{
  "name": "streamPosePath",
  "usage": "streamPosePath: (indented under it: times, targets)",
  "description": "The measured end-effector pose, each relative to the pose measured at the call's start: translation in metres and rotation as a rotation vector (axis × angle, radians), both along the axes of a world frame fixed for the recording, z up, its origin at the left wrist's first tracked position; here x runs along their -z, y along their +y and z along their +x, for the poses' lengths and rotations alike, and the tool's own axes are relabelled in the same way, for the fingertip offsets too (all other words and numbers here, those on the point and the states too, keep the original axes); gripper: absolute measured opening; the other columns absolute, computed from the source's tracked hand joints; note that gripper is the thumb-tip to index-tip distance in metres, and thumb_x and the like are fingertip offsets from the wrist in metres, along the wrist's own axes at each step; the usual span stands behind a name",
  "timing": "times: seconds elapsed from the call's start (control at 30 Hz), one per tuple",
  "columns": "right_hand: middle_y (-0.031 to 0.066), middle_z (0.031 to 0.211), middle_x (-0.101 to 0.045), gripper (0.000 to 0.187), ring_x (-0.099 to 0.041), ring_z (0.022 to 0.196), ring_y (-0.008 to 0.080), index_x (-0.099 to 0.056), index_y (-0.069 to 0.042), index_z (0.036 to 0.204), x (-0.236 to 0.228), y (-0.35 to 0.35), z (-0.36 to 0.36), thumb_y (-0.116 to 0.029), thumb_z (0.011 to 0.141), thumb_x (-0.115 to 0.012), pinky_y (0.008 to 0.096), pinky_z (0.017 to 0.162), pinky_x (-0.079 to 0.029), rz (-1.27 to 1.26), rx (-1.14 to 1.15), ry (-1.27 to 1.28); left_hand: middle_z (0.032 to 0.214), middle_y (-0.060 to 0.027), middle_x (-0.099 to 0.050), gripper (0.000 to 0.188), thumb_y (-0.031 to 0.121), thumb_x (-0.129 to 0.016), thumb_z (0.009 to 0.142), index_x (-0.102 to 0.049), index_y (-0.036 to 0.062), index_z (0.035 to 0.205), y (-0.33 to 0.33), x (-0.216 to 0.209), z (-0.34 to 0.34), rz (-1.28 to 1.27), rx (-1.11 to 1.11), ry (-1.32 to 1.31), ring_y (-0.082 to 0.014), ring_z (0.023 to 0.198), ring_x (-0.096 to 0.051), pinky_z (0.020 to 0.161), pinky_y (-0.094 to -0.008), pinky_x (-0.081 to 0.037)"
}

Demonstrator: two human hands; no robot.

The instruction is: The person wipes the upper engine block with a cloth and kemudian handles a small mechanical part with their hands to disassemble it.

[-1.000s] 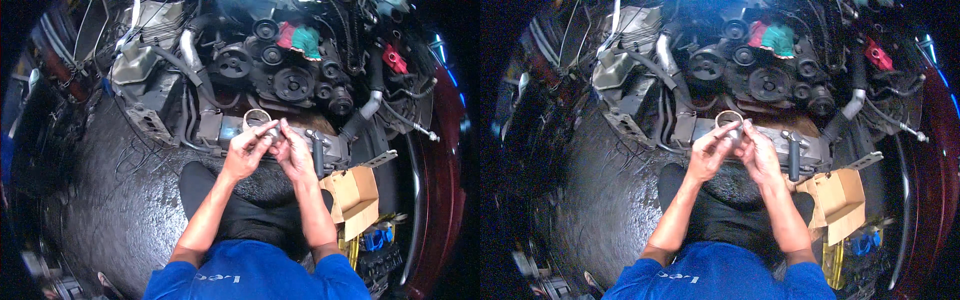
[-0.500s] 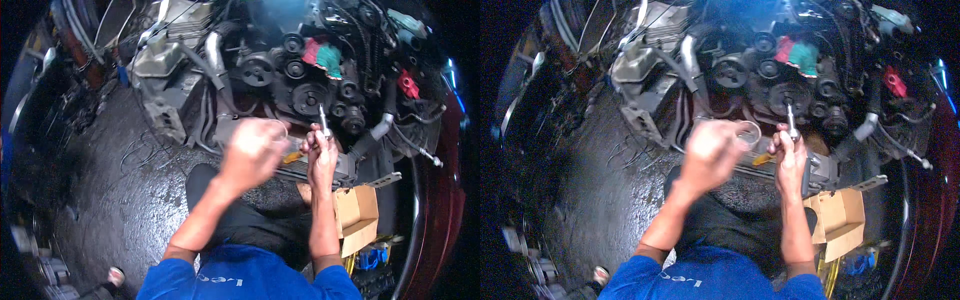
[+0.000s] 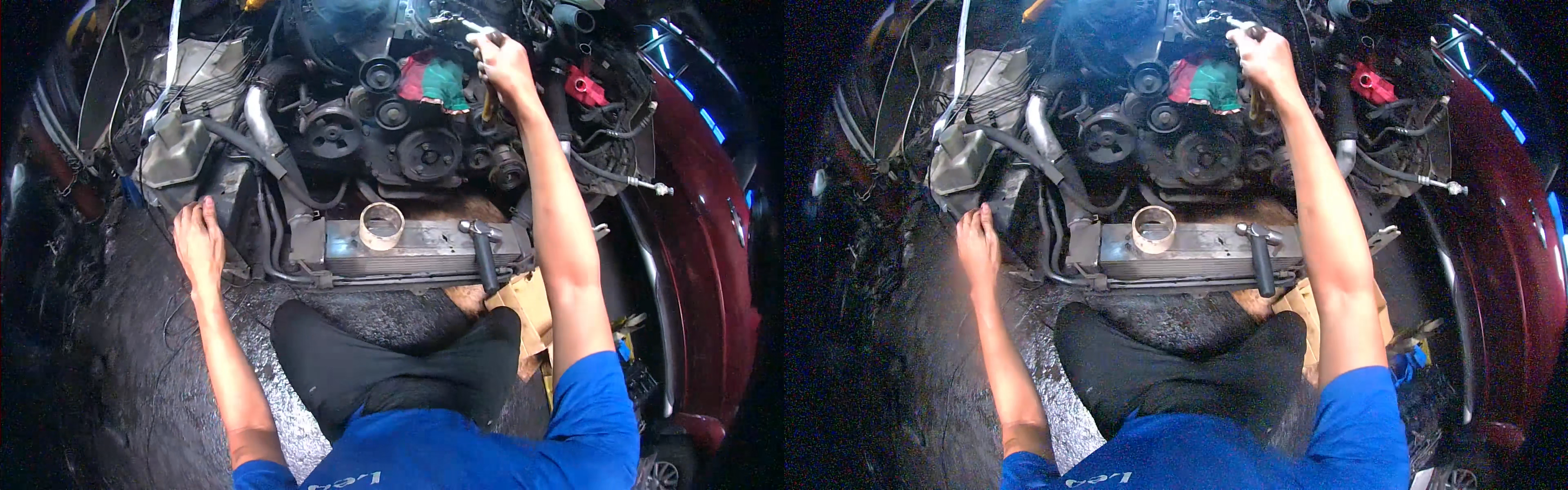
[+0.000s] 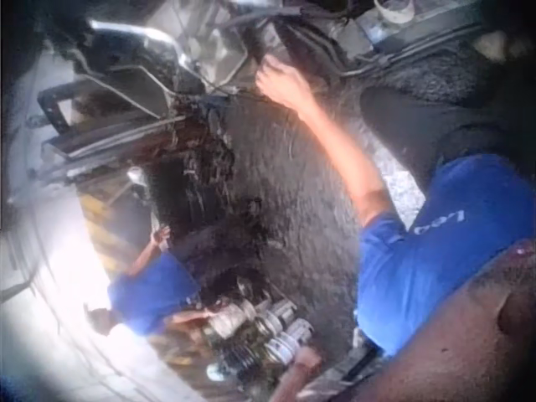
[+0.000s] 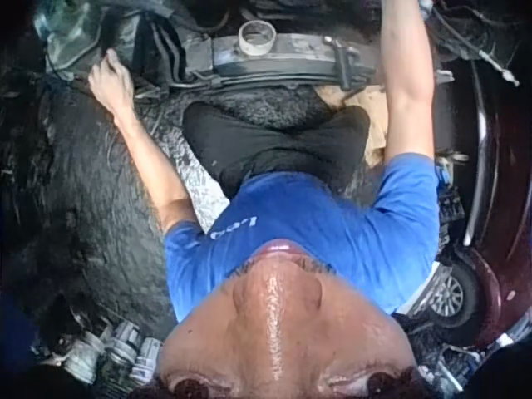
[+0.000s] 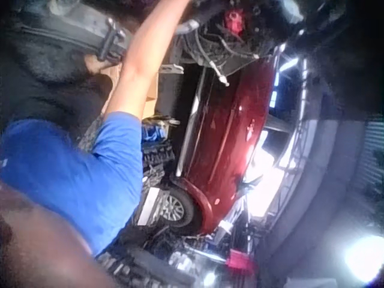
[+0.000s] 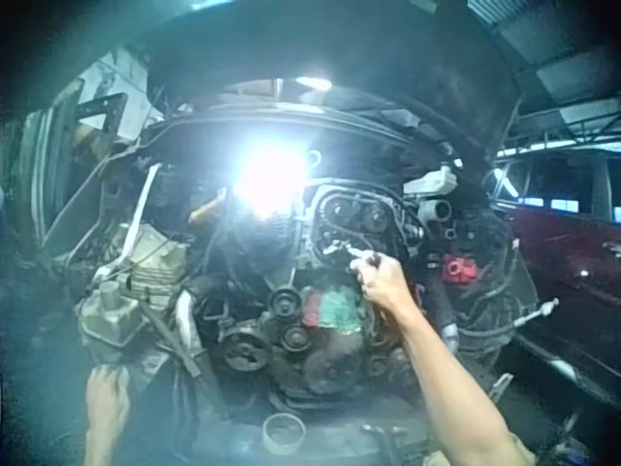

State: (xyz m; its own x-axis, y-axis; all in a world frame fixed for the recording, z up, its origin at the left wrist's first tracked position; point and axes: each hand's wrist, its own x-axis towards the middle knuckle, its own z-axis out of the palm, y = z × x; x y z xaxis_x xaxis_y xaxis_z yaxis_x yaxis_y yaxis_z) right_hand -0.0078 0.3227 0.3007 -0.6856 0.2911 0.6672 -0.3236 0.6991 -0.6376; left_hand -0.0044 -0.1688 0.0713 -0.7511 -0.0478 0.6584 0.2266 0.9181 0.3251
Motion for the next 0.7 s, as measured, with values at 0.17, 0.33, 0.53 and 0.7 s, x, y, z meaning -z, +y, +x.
streamPosePath:
  times: [0.17,0.33,0.53,0.7]
  targets:
    - [-0.0070,0.067,-0.050,0.019,-0.045,0.053,0.0038,-0.074,-0.007,0.102,-0.006,0.013,-0.047,-0.024,0.098,-0.065,0.0235,0.049,-0.037,0.026,0.013,-0.005,0.117,-0.0182,-0.069,0.048,0.037,-0.046,0.109,-0.072,-0.0033,0.113,0.000,0.000,-0.002,0.065,0.008,0.035,-0.0374,0.112,-0.060,0.101,-0.0469,-0.045]
    - [-0.0056,0.066,-0.051,0.019,-0.047,0.053,0.0052,-0.073,-0.007,0.095,-0.010,0.013,-0.067,-0.025,0.098,-0.066,0.0254,0.049,-0.040,0.174,0.197,-0.009,0.114,-0.0176,-0.069,0.045,0.036,-0.049,0.108,-0.072,-0.0024,0.111,0.002,0.002,-0.002,0.071,0.002,0.078,-0.0367,0.110,-0.061,0.098,-0.0469,-0.045]
    - [-0.0029,0.069,-0.051,0.021,-0.046,0.054,0.0057,-0.067,-0.001,0.094,-0.017,-0.003,-0.056,-0.022,0.097,-0.066,0.0245,0.050,-0.041,-0.295,-0.109,-0.099,0.112,-0.0166,-0.069,0.043,0.035,-0.050,0.107,-0.073,-0.0013,0.109,0.002,0.004,-0.002,0.062,0.004,0.128,-0.0365,0.107,-0.061,0.096,-0.0469,-0.046]
    - [0.0002,0.072,-0.054,0.020,-0.054,0.061,0.0106,-0.064,0.001,0.096,-0.025,-0.017,-0.057,-0.019,0.100,-0.063,0.0290,0.059,-0.050,-0.719,-0.409,-0.162,0.112,-0.0158,-0.068,0.040,0.033,-0.051,0.107,-0.073,-0.0008,0.108,0.002,0.004,-0.002,0.058,-0.005,0.138,-0.0361,0.106,-0.061,0.095,-0.0468,-0.046]
